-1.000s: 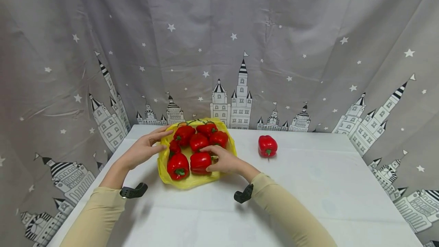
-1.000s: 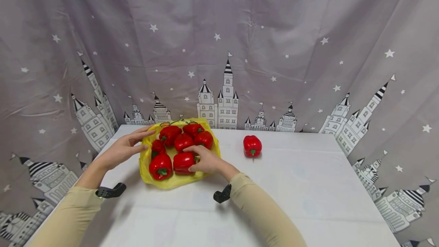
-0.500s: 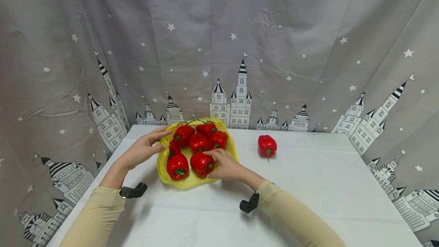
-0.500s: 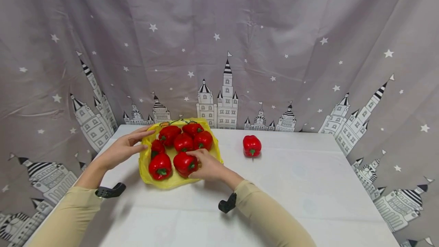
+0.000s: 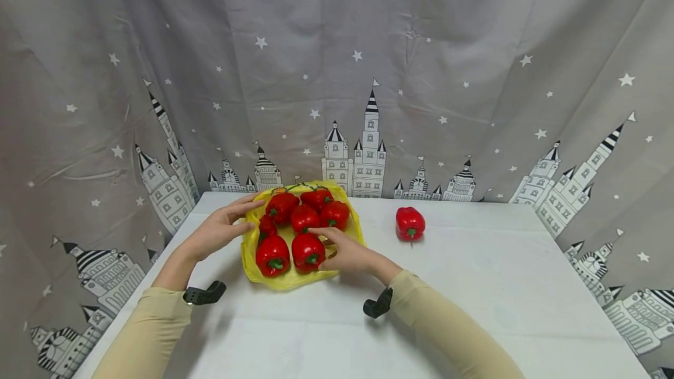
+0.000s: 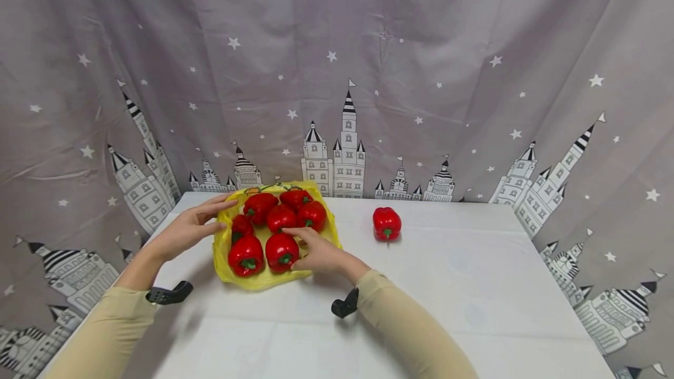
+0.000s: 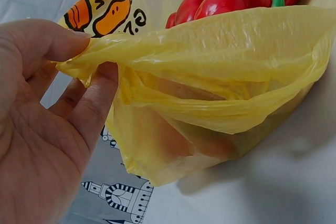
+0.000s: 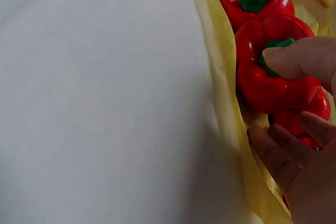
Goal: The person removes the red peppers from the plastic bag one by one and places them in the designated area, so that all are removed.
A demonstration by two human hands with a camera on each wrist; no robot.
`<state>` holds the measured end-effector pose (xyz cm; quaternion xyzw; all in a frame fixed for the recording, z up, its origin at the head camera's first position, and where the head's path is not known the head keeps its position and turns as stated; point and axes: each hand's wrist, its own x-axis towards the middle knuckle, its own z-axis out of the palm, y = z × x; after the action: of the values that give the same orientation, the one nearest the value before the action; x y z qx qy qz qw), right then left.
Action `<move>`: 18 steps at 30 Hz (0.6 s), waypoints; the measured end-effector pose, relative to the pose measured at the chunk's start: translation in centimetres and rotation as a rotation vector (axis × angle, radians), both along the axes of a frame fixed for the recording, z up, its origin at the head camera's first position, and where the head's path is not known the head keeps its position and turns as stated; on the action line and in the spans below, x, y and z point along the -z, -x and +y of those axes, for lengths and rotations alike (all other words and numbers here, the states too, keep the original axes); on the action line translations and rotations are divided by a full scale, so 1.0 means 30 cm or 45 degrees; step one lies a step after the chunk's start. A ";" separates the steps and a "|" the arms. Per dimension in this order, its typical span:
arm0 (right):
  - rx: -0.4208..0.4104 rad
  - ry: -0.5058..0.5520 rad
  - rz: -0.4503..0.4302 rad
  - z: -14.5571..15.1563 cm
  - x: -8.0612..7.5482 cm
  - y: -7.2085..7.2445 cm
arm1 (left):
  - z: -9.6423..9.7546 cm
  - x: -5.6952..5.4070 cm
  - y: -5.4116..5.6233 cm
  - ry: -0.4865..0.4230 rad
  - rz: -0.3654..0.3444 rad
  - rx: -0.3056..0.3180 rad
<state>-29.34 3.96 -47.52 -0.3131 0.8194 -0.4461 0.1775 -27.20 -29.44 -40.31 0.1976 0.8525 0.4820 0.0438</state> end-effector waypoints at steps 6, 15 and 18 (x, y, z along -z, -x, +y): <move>-0.037 -0.010 -0.053 -0.018 0.001 0.023 | 0.002 -0.002 -0.002 0.000 -0.017 -0.006; -0.018 0.039 -0.173 -0.033 0.001 0.031 | 0.001 0.000 -0.001 -0.011 -0.012 -0.009; -0.019 0.059 -0.186 -0.035 0.004 0.034 | -0.001 0.000 -0.002 -0.005 -0.015 -0.012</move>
<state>-30.37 2.89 -47.64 -0.2900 0.7913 -0.4853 0.2331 -27.13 -29.48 -40.31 0.1908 0.8523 0.4849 0.0459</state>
